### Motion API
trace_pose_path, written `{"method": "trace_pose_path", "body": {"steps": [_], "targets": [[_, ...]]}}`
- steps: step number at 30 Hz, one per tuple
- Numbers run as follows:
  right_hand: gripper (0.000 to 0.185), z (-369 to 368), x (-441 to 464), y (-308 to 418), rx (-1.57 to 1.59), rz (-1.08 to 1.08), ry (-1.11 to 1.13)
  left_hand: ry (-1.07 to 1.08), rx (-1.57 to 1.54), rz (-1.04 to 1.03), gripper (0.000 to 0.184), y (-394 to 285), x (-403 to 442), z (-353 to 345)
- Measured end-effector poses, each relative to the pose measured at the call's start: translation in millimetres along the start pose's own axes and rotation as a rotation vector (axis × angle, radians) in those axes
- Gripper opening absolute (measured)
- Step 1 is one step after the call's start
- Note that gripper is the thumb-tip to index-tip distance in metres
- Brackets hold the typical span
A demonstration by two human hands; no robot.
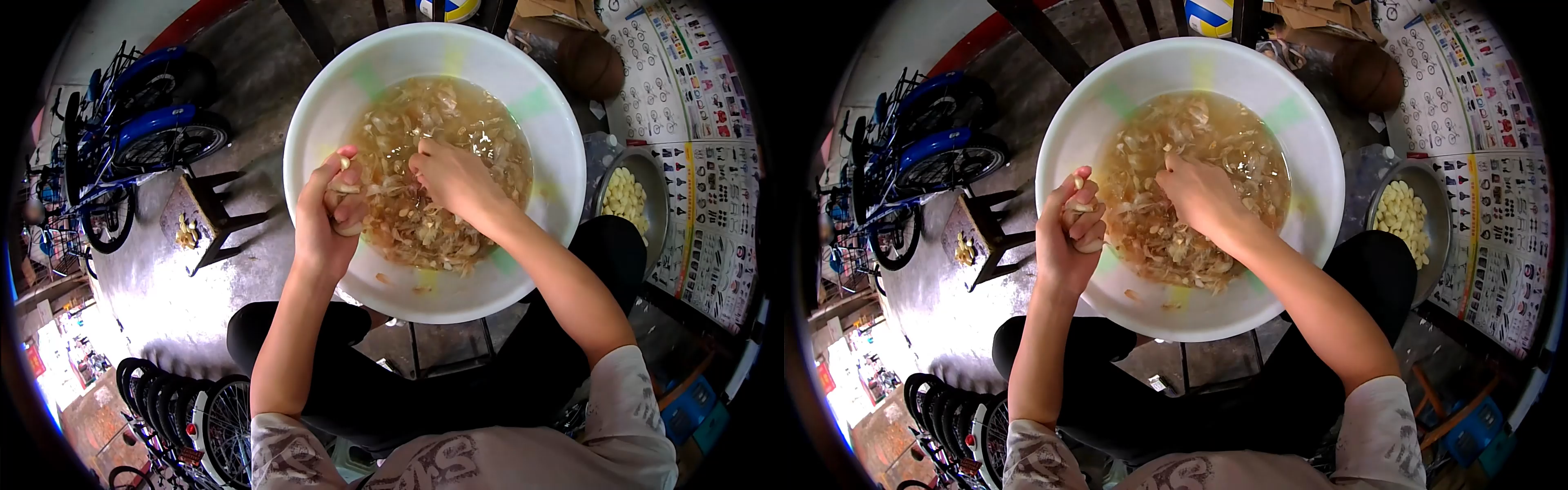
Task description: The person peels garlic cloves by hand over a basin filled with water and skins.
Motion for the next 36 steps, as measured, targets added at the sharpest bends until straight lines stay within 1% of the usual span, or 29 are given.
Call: {"method": "trace_pose_path", "body": {"steps": [1, 2, 4, 5, 7, 8, 9, 10, 11, 12, 13, 15, 16, 18, 19, 21, 22, 24, 28, 30, 33, 36], "targets": [[0.011, 0.8, 1.5, -0.5, 0.020, -0.027, 0.073, 0.001, 0.000, -0.001, 0.019, -0.5, 0.6, 0.9], [0.011, 4.6, 2.2, 0.9, 0.019, -0.026, 0.073, 0.000, 0.007, 0.006, 0.018, -1.0, 0.9, 2.1], [0.010, 13.8, 3.7, 3.2, 0.239, -0.057, 0.024, -0.004, 0.012, 0.012, 0.018, -2.5, 0.9, 4.4], [0.010, 15.2, 4.5, 2.8, 0.239, -0.055, 0.028, -0.016, 0.014, 0.018, 0.016, -2.8, 0.6, 5.6], [0.014, 20.9, 5.4, -1.3, 0.796, -0.096, 0.038, -0.035, 0.012, 0.022, 0.015, -3.0, -0.2, 7.9], [0.015, 23.5, 2.9, -3.7, 1.029, -0.186, 0.173, -0.032, 0.011, 0.034, 0.014, -2.5, -0.7, 8.4], [0.015, 25.8, 1.4, -5.1, 1.031, -0.186, 0.177, -0.028, 0.011, 0.048, 0.014, -1.7, -1.1, 8.2], [0.018, 25.6, -0.4, -6.8, 1.255, -0.182, 0.187, -0.032, 0.009, 0.048, 0.014, -1.1, -1.3, 7.0], [0.020, 26.4, -1.9, -7.2, 1.479, -0.177, 0.196, -0.029, 0.074, 0.064, 0.014, -0.6, -1.5, 5.0], [0.021, 31.9, -4.3, -4.2, 1.505, -0.150, 0.211, -0.026, 0.139, 0.079, 0.014, -0.2, -1.5, 4.2], [0.021, 32.7, -6.1, -3.1, 1.506, -0.150, 0.213, -0.029, 0.138, 0.079, 0.014, 0.5, -1.2, 5.3], [0.022, 34.2, -8.7, -1.8, 1.471, -0.128, 0.197, 0.031, 0.313, 0.113, 0.019, 2.2, -0.2, 6.1], [0.022, 35.6, -9.9, -2.3, 1.473, -0.129, 0.197, 0.030, 0.313, 0.115, 0.019, 2.5, -0.3, 4.6], [0.023, 38.3, -13.2, -2.9, 1.397, -0.135, 0.257, 0.017, 0.466, 0.119, 0.020, 3.7, -1.0, -1.4], [0.023, 40.8, -14.4, -2.4, 1.399, -0.138, 0.256, 0.017, 0.466, 0.122, 0.020, 5.5, -0.8, -2.8], [0.026, 44.8, -16.4, -1.7, 1.413, -0.136, 0.261, 0.025, 0.574, 0.119, 0.022, 7.8, 0.0, -5.9], [0.026, 43.9, -17.0, -4.9, 1.414, -0.137, 0.259, 0.026, 0.575, 0.121, 0.022, 8.5, 0.1, -7.3], [0.026, 37.3, -18.7, -12.3, 1.603, -0.182, 0.329, 0.017, 0.640, 0.152, 0.021, 10.1, 0.0, -9.6], [0.023, 35.7, -22.4, -14.8, 1.636, -0.239, 0.304, 0.032, 0.657, 0.156, 0.020, 14.6, 1.7, -10.2], [0.021, 42.3, -22.8, -8.5, 1.472, -0.177, 0.260, 0.028, 0.657, 0.167, 0.020, 14.9, 1.9, -10.7], [0.022, 36.5, -23.5, -8.5, 1.385, -0.127, 0.239, 0.024, 0.661, 0.176, 0.020, 15.2, 1.6, -11.7], [0.024, 34.3, -24.5, -6.0, 1.400, -0.127, 0.262, 0.036, 0.664, 0.173, 0.020, 15.7, 1.2, -10.8]]}}
Point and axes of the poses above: each hand's wrist, its own x-axis towards the middle knuckle, its own z-axis out of the back of the hand, y = z × x, the point moved 3 cm from there along x, towards the middle knuckle, and after that the axes turned 10 degrees about y, right-handed, at the moved point
